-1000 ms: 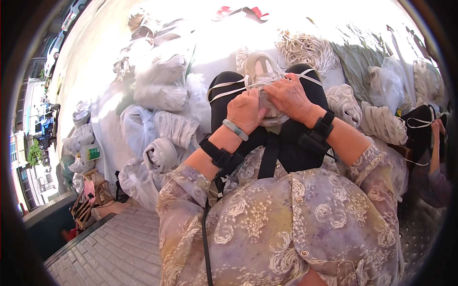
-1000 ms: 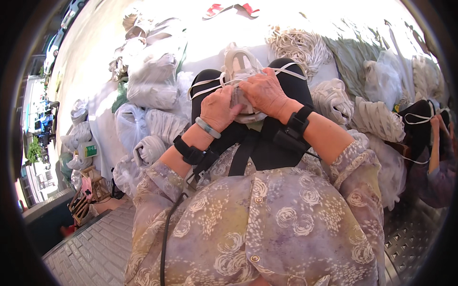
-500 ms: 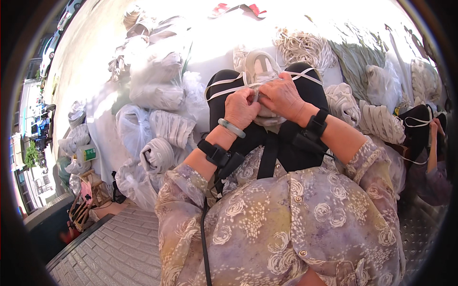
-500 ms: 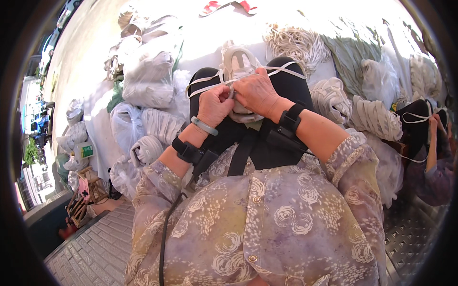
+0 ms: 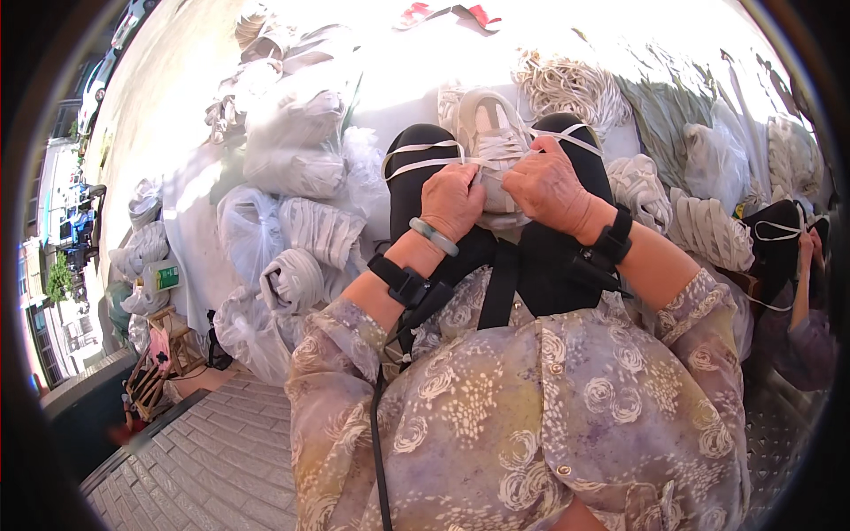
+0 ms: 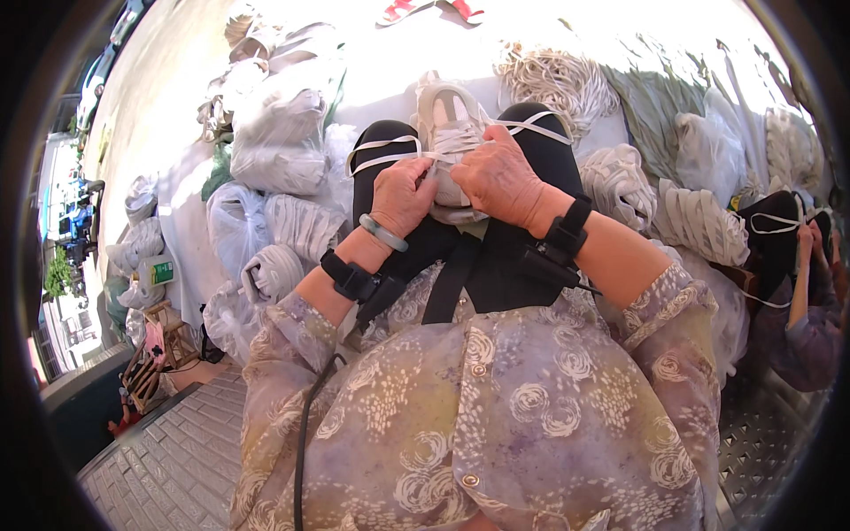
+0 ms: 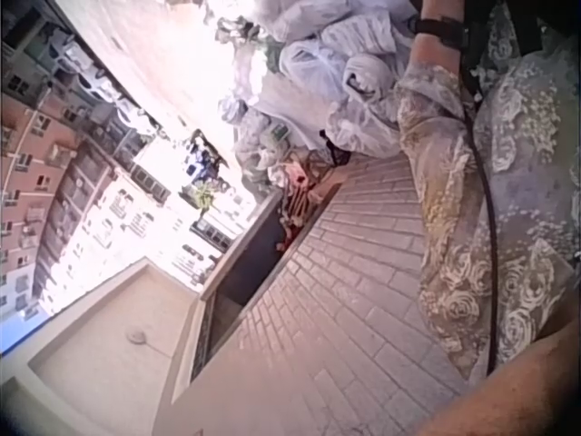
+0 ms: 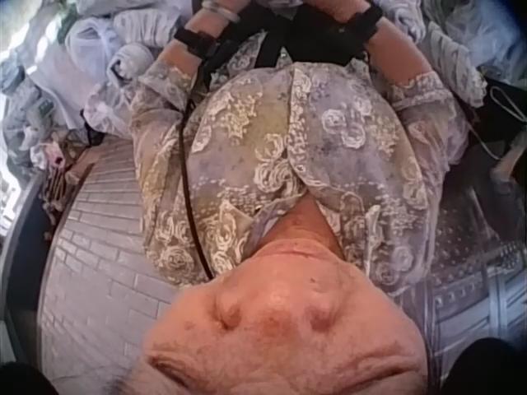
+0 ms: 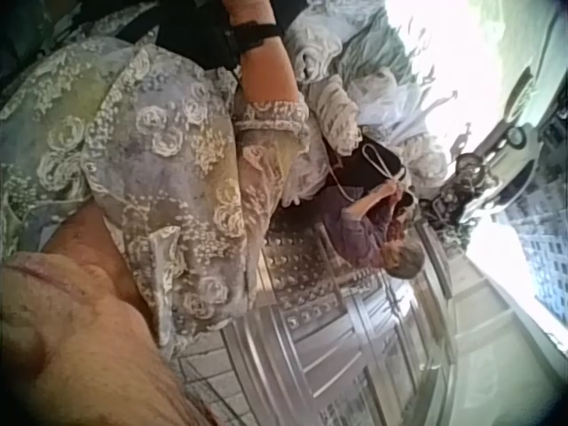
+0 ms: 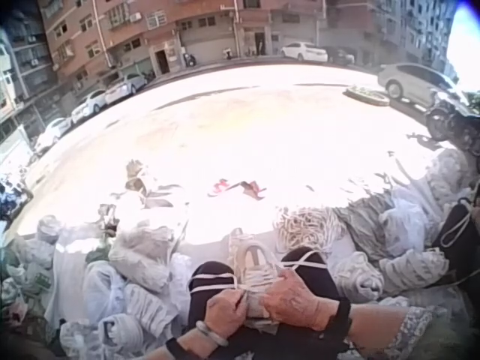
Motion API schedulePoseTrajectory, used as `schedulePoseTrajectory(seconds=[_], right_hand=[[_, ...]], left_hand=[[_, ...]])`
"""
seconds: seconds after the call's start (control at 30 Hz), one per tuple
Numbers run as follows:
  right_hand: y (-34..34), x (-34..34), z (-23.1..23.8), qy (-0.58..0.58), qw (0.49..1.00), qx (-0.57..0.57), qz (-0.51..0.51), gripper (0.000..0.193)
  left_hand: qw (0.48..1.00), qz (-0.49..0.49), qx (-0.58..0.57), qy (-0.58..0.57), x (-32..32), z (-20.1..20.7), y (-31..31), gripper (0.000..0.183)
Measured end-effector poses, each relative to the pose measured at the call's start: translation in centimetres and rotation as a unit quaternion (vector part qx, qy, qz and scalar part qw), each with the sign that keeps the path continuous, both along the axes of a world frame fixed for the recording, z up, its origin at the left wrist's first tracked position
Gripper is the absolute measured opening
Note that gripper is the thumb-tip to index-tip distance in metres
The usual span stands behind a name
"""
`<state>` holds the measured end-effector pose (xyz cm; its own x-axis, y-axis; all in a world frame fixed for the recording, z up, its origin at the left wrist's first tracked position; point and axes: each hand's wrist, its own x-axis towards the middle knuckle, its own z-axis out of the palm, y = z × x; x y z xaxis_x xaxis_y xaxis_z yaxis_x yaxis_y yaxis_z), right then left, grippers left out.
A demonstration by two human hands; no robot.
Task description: Lacing new white sneakers while sitting on the ground.
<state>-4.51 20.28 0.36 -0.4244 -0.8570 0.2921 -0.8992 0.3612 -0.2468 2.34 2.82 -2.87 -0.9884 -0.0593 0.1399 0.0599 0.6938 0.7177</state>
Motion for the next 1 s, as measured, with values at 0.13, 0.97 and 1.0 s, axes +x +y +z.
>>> schedulePoseTrajectory(seconds=[0.13, 0.97, 1.0], right_hand=[[7.9, 0.7, 0.6, -0.044, 0.994, -0.04, -0.094, 0.017], [11.0, 0.9, 0.2, -0.077, 0.983, 0.0, -0.168, 0.015], [10.4, 0.7, 0.0, -0.071, 0.983, -0.024, -0.166, 0.015]], left_hand=[[0.995, -0.011, -0.073, -0.071, 0.6, 1.4, 0.4, 0.03], [0.99, 0.002, -0.142, 0.003, -1.2, 0.6, -3.8, 0.01], [0.99, -0.018, -0.136, 0.009, -1.2, 0.7, -3.9, 0.01]])
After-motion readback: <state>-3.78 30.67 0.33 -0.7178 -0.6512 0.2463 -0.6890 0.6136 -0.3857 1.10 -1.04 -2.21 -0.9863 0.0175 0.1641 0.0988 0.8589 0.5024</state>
